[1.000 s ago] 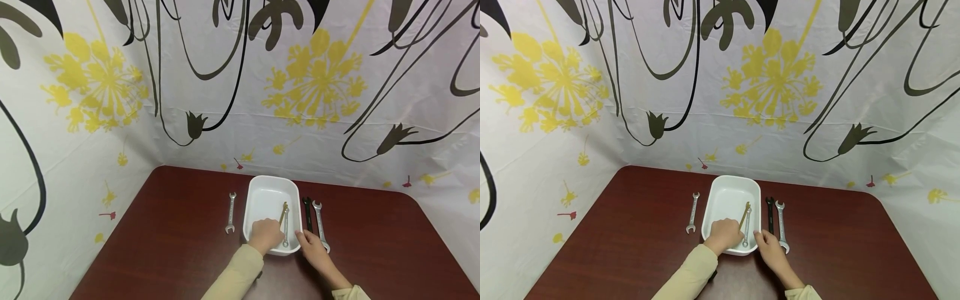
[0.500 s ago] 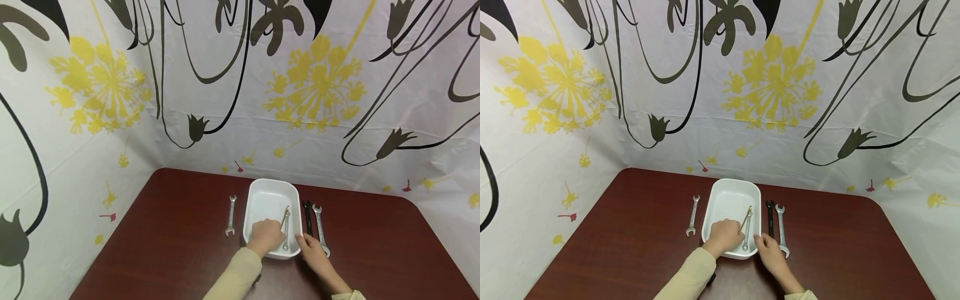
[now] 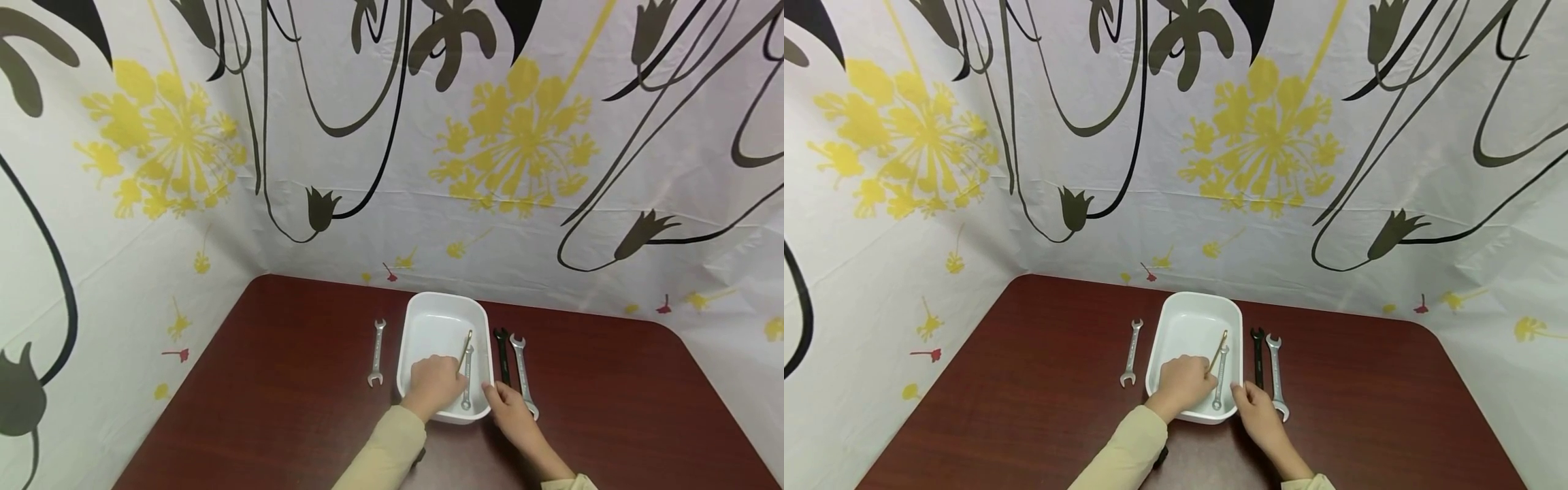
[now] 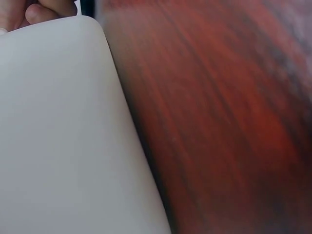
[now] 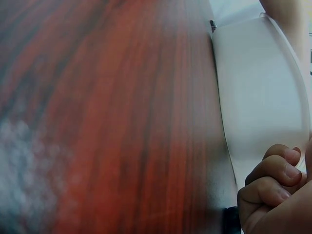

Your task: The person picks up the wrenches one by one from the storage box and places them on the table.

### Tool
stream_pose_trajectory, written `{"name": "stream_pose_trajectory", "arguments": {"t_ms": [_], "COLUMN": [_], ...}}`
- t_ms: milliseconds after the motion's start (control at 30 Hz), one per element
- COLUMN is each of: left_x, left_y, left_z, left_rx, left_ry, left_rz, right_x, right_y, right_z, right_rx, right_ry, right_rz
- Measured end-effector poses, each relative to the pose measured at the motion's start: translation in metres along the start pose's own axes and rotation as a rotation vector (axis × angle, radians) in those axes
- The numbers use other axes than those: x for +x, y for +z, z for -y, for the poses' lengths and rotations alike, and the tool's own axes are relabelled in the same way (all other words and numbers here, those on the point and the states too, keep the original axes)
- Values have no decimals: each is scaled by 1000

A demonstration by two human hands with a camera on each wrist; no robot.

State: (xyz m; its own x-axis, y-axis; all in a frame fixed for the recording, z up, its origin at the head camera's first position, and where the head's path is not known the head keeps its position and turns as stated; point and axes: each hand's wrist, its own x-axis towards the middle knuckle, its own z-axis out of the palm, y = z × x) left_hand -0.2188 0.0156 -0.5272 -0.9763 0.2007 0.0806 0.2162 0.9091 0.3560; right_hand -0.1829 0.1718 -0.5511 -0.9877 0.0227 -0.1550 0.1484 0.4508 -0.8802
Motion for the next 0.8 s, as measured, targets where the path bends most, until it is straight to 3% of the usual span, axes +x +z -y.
{"name": "stream_pose_trajectory", "arguments": {"t_ms": [400,800], "left_x": [3,4], "left_y": [-13,-50], "left_z": [4,14], "left_rx": [-129,-173], "left_ry": [-3,-46], "left_rz": [-134,-254], "right_x": [1,1], "right_y": [0,1], "right_z": [0,0], "right_rx": [-15,-38], "right_ry": [-4,10], "right_rz": [-1,-2]}}
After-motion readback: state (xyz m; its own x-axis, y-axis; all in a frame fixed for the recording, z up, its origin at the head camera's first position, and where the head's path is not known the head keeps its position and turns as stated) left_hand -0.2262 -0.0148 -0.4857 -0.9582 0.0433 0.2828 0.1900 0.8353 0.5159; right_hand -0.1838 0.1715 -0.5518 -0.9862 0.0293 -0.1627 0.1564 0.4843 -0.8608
